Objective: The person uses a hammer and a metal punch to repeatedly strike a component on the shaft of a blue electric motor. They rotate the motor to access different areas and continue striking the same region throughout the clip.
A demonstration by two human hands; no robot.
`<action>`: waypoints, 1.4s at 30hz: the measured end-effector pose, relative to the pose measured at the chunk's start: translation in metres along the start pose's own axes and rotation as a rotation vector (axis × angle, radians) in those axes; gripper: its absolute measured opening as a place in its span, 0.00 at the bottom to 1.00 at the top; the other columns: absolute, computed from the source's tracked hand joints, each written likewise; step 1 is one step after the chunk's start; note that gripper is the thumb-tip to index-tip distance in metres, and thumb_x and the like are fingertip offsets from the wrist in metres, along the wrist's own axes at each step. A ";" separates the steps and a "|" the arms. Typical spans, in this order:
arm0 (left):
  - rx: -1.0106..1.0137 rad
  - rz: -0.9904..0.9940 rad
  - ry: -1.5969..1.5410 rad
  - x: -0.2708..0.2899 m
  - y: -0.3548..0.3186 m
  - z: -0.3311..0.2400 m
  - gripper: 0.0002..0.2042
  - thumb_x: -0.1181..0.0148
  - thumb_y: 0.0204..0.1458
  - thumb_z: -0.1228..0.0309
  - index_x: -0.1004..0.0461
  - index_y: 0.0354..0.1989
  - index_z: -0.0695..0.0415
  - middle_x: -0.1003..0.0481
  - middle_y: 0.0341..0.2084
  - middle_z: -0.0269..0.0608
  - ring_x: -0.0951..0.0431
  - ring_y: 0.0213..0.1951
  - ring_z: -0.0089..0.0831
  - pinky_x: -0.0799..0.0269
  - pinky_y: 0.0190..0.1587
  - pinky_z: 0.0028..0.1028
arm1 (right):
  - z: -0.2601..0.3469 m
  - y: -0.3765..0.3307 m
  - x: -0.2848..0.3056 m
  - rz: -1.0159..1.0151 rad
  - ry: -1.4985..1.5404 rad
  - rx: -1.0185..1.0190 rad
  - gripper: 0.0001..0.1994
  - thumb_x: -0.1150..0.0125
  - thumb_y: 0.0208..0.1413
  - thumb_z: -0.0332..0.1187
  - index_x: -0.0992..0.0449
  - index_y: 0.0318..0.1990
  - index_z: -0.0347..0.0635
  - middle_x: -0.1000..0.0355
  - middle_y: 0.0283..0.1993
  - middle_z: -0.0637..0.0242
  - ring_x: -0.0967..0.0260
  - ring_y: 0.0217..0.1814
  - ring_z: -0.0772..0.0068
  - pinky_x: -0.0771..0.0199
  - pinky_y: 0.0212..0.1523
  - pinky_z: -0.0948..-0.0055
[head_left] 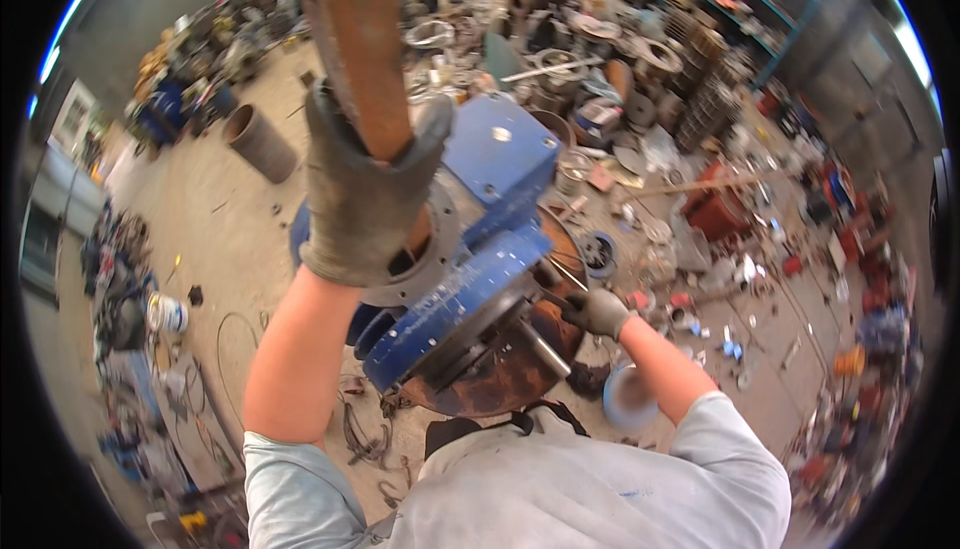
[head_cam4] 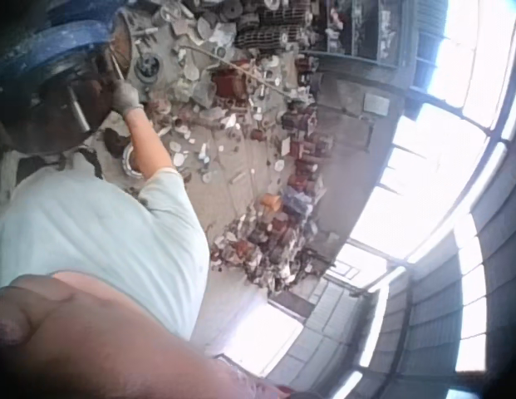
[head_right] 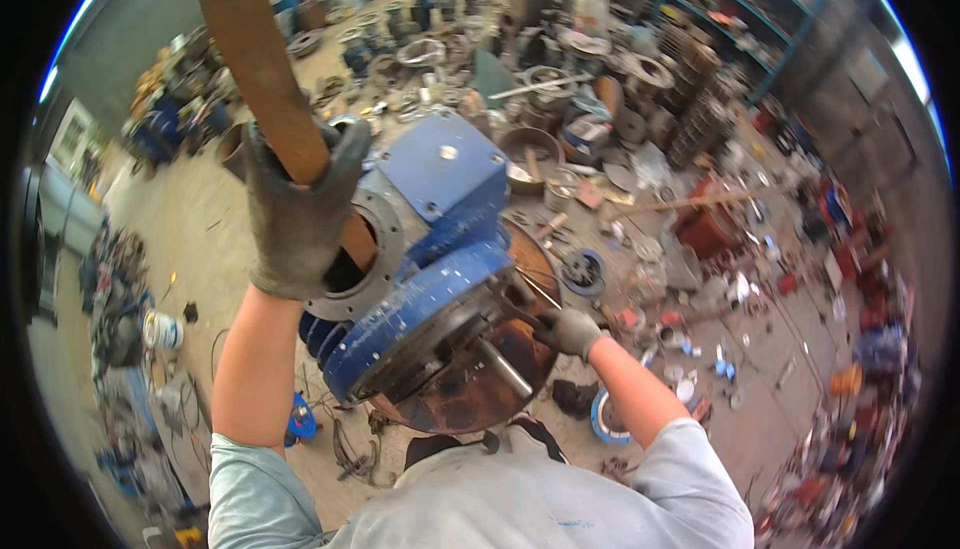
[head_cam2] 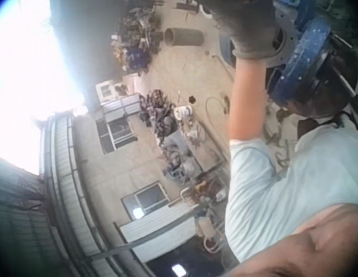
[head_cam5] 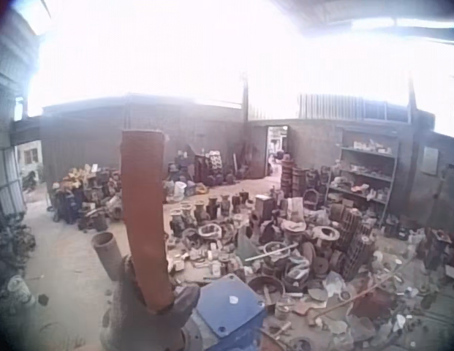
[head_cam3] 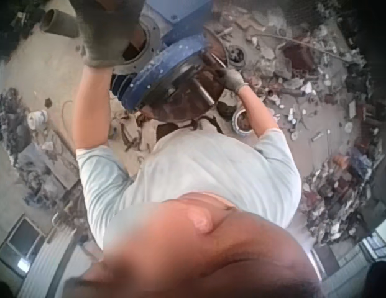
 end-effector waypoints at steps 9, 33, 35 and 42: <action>-0.116 0.033 0.002 0.001 0.002 0.000 0.39 0.20 0.54 0.66 0.43 0.64 0.68 0.21 0.48 0.53 0.16 0.45 0.42 0.19 0.49 0.39 | 0.120 -0.053 0.008 0.026 1.090 0.195 0.21 0.34 0.72 0.44 0.19 0.63 0.38 0.18 0.58 0.56 0.18 0.58 0.58 0.18 0.54 0.59; 0.019 0.114 -0.662 -0.003 0.017 -0.002 0.35 0.25 0.55 0.77 0.40 0.68 0.62 0.25 0.56 0.50 0.21 0.58 0.39 0.22 0.58 0.38 | 0.484 -0.067 0.331 -0.437 0.786 0.879 0.41 0.19 0.53 0.46 0.30 0.70 0.35 0.21 0.55 0.61 0.26 0.58 0.71 0.22 0.63 0.62; -0.133 0.064 -0.447 0.010 0.019 -0.013 0.34 0.27 0.56 0.80 0.40 0.68 0.62 0.26 0.58 0.51 0.22 0.59 0.39 0.22 0.59 0.39 | 0.501 -0.029 0.341 -0.339 0.920 0.879 0.28 0.24 0.56 0.44 0.24 0.57 0.33 0.20 0.45 0.62 0.26 0.48 0.72 0.20 0.52 0.60; -0.043 0.151 -0.658 -0.004 0.010 -0.009 0.33 0.29 0.57 0.81 0.41 0.68 0.60 0.30 0.63 0.49 0.26 0.63 0.37 0.24 0.63 0.38 | 0.485 -0.062 0.335 -0.454 0.956 0.921 0.14 0.30 0.64 0.30 0.22 0.54 0.36 0.20 0.49 0.68 0.24 0.50 0.78 0.20 0.52 0.70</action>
Point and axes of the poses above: each hand's wrist, its own y-axis towards the middle knuckle, its own x-axis out of the back of the hand, z = x × y, the point moved 8 cm from there along y, towards the middle knuckle
